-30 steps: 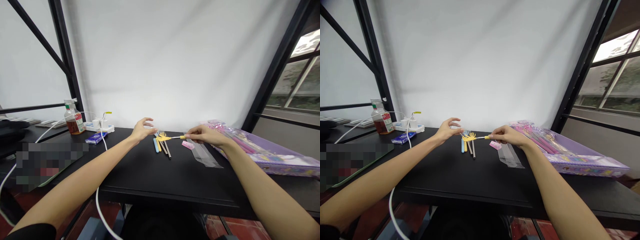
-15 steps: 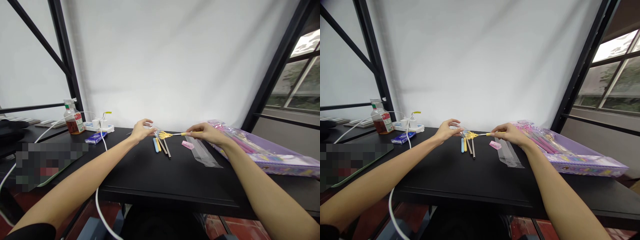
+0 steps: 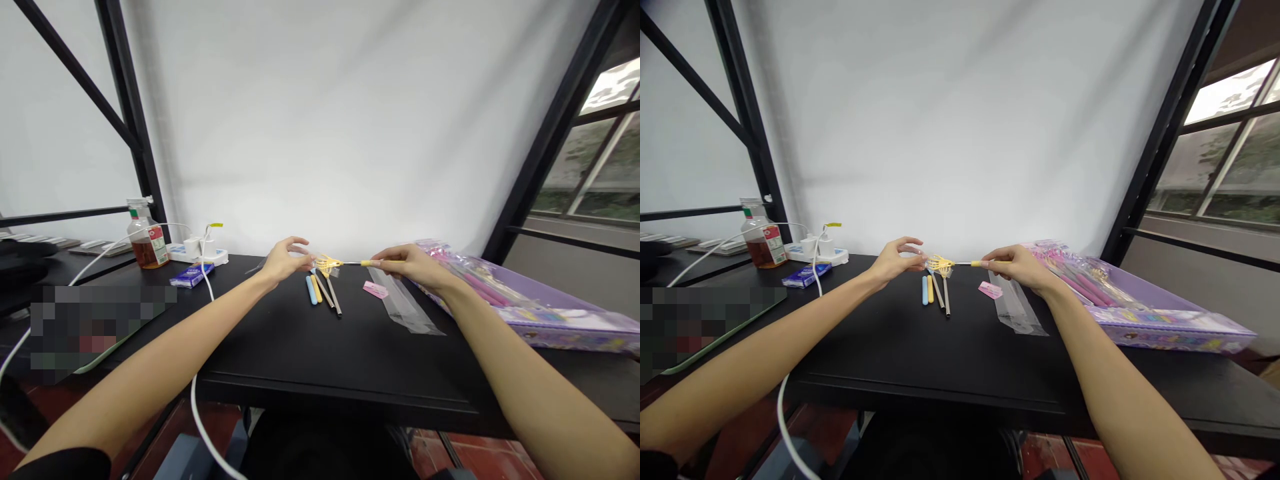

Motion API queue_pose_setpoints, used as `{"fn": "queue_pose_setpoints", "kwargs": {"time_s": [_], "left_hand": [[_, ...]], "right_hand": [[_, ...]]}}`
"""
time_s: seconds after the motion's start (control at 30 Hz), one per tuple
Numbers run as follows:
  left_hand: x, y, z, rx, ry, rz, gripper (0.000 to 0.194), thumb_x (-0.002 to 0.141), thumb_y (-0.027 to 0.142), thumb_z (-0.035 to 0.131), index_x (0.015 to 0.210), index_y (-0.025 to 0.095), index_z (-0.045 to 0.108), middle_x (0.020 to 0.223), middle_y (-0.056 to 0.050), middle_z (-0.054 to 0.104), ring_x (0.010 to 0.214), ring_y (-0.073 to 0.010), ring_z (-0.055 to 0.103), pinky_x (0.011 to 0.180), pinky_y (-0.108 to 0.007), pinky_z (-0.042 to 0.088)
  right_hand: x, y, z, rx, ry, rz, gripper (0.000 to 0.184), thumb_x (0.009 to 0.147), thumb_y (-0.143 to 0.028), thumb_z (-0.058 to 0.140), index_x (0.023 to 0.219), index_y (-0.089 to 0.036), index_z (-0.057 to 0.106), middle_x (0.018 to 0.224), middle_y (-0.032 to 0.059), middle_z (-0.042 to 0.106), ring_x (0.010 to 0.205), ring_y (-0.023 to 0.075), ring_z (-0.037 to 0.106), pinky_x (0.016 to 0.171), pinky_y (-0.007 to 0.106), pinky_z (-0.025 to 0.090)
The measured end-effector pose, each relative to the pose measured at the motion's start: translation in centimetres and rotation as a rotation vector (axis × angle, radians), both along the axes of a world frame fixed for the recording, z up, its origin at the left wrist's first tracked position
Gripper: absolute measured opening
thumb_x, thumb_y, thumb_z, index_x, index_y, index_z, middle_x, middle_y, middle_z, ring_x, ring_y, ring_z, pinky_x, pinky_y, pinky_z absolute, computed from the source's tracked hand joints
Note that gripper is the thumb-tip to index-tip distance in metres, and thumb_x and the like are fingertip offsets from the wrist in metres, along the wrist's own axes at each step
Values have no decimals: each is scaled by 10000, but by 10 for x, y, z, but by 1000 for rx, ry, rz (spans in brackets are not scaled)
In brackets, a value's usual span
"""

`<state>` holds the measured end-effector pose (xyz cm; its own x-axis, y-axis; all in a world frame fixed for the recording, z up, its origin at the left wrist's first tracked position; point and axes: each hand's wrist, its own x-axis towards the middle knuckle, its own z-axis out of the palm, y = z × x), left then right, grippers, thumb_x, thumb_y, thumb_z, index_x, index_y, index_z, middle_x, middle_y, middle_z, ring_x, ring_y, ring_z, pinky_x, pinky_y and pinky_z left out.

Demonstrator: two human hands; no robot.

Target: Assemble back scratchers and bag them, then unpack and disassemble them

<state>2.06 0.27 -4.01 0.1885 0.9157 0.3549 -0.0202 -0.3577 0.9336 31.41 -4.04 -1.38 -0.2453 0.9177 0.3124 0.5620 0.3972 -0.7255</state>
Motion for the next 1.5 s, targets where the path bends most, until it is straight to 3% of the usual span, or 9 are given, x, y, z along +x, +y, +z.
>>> {"fn": "queue_pose_setpoints", "kwargs": {"time_s": [0.2,0.43,0.57,0.63,0.73,0.87,1.07,1.2,1.5], "left_hand": [[5,-1,-7,67,1,-89,524,694,247,849,1149,157,606,906,-35,654,717,-157,712,805,-377,618],[22,-22,-4,149,-30,-222,540,744,249,802,1229,183,575,818,-16,653,746,-160,700,802,-363,605],[24,-25,-1,154,20,-248,506,747,225,789,1210,175,592,841,-26,643,740,-157,684,786,-363,606],[20,-21,1,158,41,-203,515,734,210,793,1211,183,602,880,-36,632,742,-152,669,754,-347,607],[11,-15,5,163,47,-166,541,714,195,803,1219,189,609,907,-41,611,768,-147,658,759,-334,602],[1,-12,7,106,30,-257,558,711,218,812,1222,182,591,899,-32,607,762,-155,678,800,-368,601],[6,-19,-1,105,95,-490,560,713,271,820,1210,173,582,930,-68,658,802,-209,710,810,-414,590],[13,-26,-4,124,182,-590,543,730,271,800,1221,181,587,989,-94,686,818,-217,707,777,-383,578],[6,-7,-1,169,170,-333,351,863,408,658,1124,176,628,845,-51,670,762,-150,645,718,-283,537]], "right_hand": [[-22,6,-16,-21,165,62,444,724,-564,743,877,-149,708,569,-29,462,530,102,381,494,259,290],[-80,4,-39,-13,431,90,422,776,-573,686,884,-259,426,483,-126,333,421,73,246,421,207,182],[-85,0,-34,-78,518,123,407,768,-497,712,937,-268,422,527,-107,480,416,70,319,423,200,224],[-73,0,-28,-127,492,173,392,750,-446,747,949,-246,474,641,-47,623,455,76,433,456,216,320],[-54,-4,-19,-155,391,269,396,705,-375,807,984,-194,591,844,66,729,695,169,652,654,306,494],[-45,-9,-13,-167,289,338,490,672,-382,836,1068,-154,657,942,117,749,883,258,703,792,395,537],[-57,-4,-27,-38,267,246,471,626,-410,869,904,-192,558,581,-23,660,498,153,615,535,292,511],[-66,-3,-36,7,220,215,510,602,-464,873,854,-203,515,550,-54,595,454,122,551,428,234,442],[-69,-4,-31,-15,310,329,426,722,-460,804,767,-211,461,579,-48,582,494,130,592,515,271,491]]}}
